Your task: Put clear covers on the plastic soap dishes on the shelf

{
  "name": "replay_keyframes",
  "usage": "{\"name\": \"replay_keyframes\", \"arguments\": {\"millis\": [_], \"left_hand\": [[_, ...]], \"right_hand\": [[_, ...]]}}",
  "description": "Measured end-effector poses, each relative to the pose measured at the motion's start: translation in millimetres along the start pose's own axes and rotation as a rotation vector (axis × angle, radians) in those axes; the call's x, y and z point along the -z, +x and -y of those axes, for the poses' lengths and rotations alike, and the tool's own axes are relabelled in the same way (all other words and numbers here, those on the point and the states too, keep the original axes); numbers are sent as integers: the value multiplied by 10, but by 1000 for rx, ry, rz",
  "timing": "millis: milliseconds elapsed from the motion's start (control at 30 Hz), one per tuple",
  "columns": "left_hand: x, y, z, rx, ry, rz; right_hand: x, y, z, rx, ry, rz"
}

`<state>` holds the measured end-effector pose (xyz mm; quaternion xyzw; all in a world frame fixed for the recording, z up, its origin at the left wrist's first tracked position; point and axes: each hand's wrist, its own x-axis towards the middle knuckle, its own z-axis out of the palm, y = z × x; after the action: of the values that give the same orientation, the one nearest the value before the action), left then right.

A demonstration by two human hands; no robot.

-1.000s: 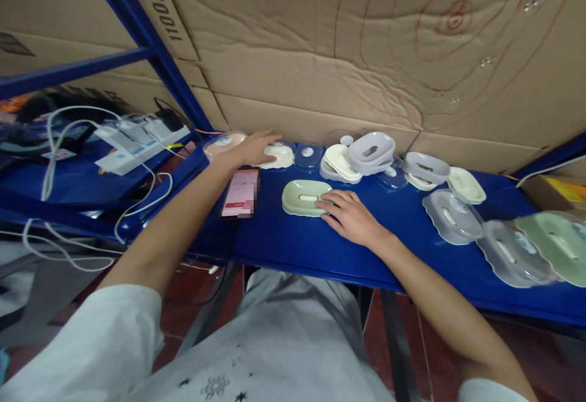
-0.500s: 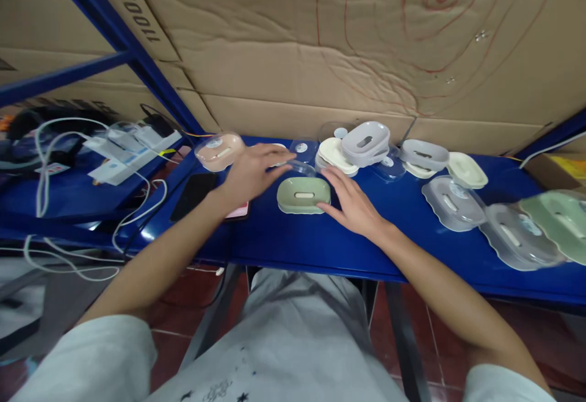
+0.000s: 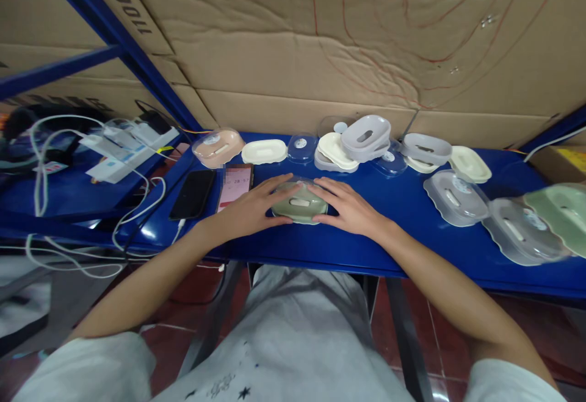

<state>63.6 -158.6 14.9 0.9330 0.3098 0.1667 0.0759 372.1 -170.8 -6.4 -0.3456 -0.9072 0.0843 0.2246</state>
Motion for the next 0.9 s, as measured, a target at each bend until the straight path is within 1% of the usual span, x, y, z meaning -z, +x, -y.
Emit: {"name": "replay_keyframes", "arguments": {"millis": [100, 167, 233, 333, 500, 633, 767, 900], "left_hand": [[-43, -97, 57, -33, -9, -58], [-71, -125, 59, -39, 24, -126], [-88, -134, 49, -37, 44, -170], [-92, -132, 39, -45, 54, -182], [-93, -139, 53, -82, 102, -202], [-124, -158, 76, -103, 122, -228], [-151, -163, 90, -74, 106, -220], [-113, -144, 76, -80, 96, -188]], "right_hand": [[-21, 4, 64, 44, 14, -9], [-30, 9, 99, 85, 2, -20], [-33, 10, 119, 122, -22, -28], [-37, 5, 128, 152, -71, -28], [-46, -3, 117, 153, -141, -13], [-57, -2, 105, 170, -53, -43], [-69, 7, 125, 123, 60, -66], [-59, 25, 172, 118, 34, -51]]}}
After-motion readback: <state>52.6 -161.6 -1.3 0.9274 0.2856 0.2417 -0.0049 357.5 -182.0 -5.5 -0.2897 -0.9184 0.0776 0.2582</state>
